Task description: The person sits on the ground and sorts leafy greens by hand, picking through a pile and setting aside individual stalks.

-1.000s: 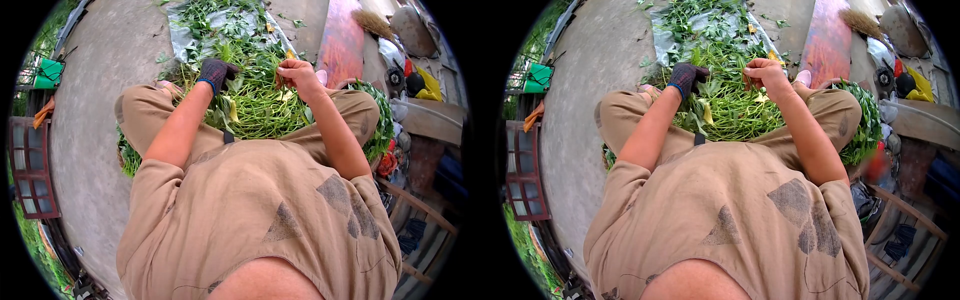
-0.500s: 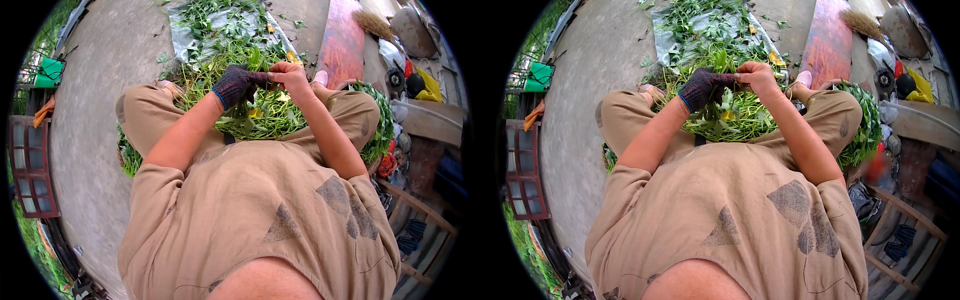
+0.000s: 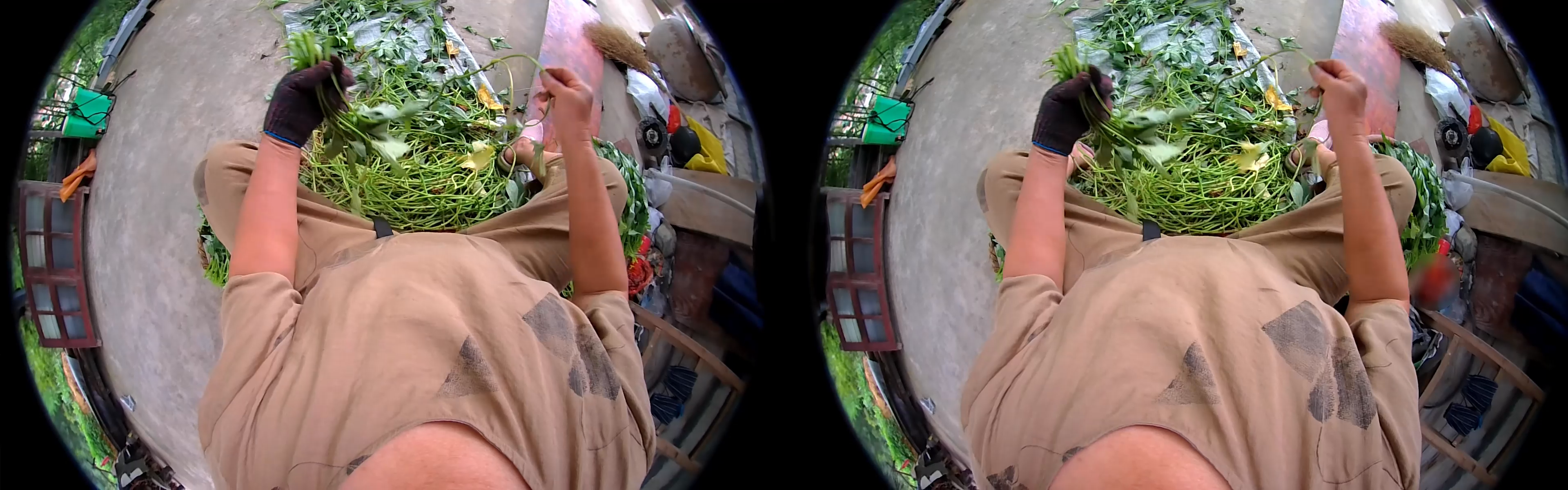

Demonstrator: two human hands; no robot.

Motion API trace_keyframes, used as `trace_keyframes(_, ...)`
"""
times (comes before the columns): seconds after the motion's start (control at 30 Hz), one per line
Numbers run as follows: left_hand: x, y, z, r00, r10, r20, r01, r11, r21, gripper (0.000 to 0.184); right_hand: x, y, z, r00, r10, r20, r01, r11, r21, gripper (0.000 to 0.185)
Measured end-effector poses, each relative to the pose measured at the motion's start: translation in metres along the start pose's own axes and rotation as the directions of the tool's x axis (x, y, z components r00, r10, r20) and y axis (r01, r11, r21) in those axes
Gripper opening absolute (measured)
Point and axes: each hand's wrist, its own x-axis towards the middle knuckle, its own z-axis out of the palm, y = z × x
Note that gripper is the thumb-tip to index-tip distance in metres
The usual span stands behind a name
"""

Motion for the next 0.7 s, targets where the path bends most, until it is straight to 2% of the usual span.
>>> trace_keyframes(0.03,0.000,0.010,-0.013,0.996,-0.017,0.089,0.027,0.994,-0.108,0.021,0.006,-0.019,0.000,0.999,-0.042,-0.009,0.042,0.998,-0.040,0.014)
trace_keyframes(0.07,-0.003,0.018,-0.012,0.987,0.046,0.152,-0.025,0.991,-0.133,0.022,0.012,-0.036,0.000,0.996,-0.087,-0.018,0.086,0.993,-0.079,0.014)
trace_keyframes(0.13,-0.008,0.026,-0.023,0.990,0.138,0.037,-0.129,0.974,-0.188,0.022,0.022,-0.065,0.011,0.995,-0.090,0.034,0.090,0.996,0.018,0.013)
trace_keyframes(0.2,-0.011,0.033,-0.031,0.972,0.220,0.082,-0.186,0.935,-0.301,0.022,0.032,-0.083,0.029,0.990,-0.104,0.092,0.094,0.989,0.115,0.011)
trace_keyframes(0.27,-0.022,0.047,-0.036,0.961,0.264,-0.088,-0.278,0.909,-0.311,0.023,0.041,-0.095,0.048,0.980,-0.127,0.154,0.093,0.973,0.210,0.009)
trace_keyframes(0.33,-0.043,0.064,-0.026,0.930,0.365,-0.046,-0.364,0.898,-0.248,0.023,0.026,-0.121,0.075,0.952,-0.165,0.257,0.099,0.962,0.253,0.008)
trace_keyframes(0.4,-0.055,0.080,-0.045,0.902,0.430,0.022,-0.404,0.863,-0.303,0.026,0.014,-0.131,0.094,0.895,-0.153,0.418,0.059,0.972,0.229,0.007)
trace_keyframes(0.47,-0.067,0.090,-0.052,0.864,0.501,-0.044,-0.490,0.820,-0.297,0.028,-0.009,-0.131,0.101,0.645,-0.235,0.727,0.199,0.970,0.138,0.008)
trace_keyframes(0.53,-0.078,0.095,-0.049,0.837,0.499,-0.225,-0.541,0.818,-0.195,0.024,-0.038,-0.105,0.110,0.430,-0.042,0.902,0.097,0.995,0.000,0.007)
trace_keyframes(0.57,-0.081,0.095,-0.052,0.827,0.494,-0.268,-0.542,0.827,-0.148,0.024,-0.048,-0.076,0.111,0.302,0.043,0.952,0.213,0.971,-0.112,0.009)
trace_keyframes(0.6,-0.080,0.096,-0.055,0.817,0.487,-0.309,-0.538,0.837,-0.104,0.024,-0.057,-0.042,0.107,0.182,0.147,0.972,0.338,0.919,-0.202,0.013)
trace_keyframes(0.63,-0.080,0.096,-0.058,0.806,0.480,-0.346,-0.530,0.845,-0.062,0.024,-0.074,-0.014,0.102,0.113,0.227,0.967,0.675,0.697,-0.242,0.016)
trace_keyframes(0.67,-0.080,0.095,-0.058,0.798,0.481,-0.363,-0.530,0.847,-0.042,0.025,-0.095,0.024,0.093,0.162,0.468,0.869,0.859,0.366,-0.357,0.014)
trace_keyframes(0.7,-0.079,0.094,-0.057,0.790,0.482,-0.379,-0.528,0.849,-0.021,0.025,-0.108,0.068,0.076,0.183,0.590,0.786,0.909,0.203,-0.363,0.016)
